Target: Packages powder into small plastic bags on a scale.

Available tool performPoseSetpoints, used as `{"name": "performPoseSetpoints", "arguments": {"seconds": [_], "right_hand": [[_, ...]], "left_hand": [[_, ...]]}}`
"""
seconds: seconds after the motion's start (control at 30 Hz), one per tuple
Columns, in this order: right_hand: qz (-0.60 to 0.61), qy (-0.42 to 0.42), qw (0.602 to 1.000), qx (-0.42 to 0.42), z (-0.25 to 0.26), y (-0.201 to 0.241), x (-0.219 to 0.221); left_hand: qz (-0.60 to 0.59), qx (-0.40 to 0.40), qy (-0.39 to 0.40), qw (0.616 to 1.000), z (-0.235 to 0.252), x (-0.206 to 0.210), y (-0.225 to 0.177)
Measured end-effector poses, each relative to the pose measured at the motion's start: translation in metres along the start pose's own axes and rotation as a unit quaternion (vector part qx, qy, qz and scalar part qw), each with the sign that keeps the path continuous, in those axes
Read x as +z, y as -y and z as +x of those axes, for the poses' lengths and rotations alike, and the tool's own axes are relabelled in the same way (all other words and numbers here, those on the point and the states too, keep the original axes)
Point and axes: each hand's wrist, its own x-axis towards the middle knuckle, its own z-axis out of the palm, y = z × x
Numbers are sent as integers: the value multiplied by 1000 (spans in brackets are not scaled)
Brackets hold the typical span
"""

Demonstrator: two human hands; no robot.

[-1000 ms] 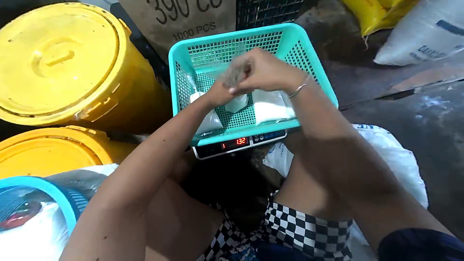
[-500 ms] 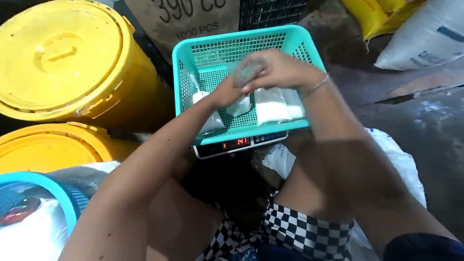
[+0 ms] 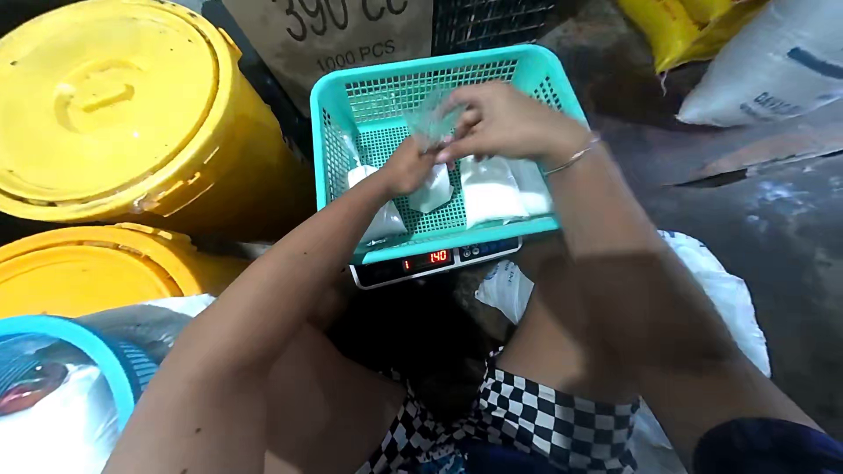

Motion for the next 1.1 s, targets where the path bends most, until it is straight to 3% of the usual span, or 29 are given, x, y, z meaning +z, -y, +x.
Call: {"name": "performPoseSetpoints", "arguments": {"seconds": [0.1,0.23,0.47,0.63,0.7,0.8,0.93,1.1], "right_hand": [[4,-24,995,-96,15,8,31],[31,-79,991,-108,2,30,9],[56,-133,984,101,-5,-9,-34],[1,-138,984,116,23,-42,-16],[4,-106,988,117,29,-33,-6],[31,-29,992,122,32,-28,-1],[-12,129,989,64,22,-23,1],[64,39,997,33,22,-13,27]], "left_hand": [[54,-12,-7,998,-7,1,-2],[41,-8,5,999,5,-1,4],[155,77,-15,985,2,-29,-24],[262,224,-2,939,-4,-32,-32],[248,247,-10,937,-8,-33,-38],[229,190,-37,954,-13,-37,-41],[203,178,-77,960,-16,-40,-32],[35,156,-99,982,-6,-35,-14]]}}
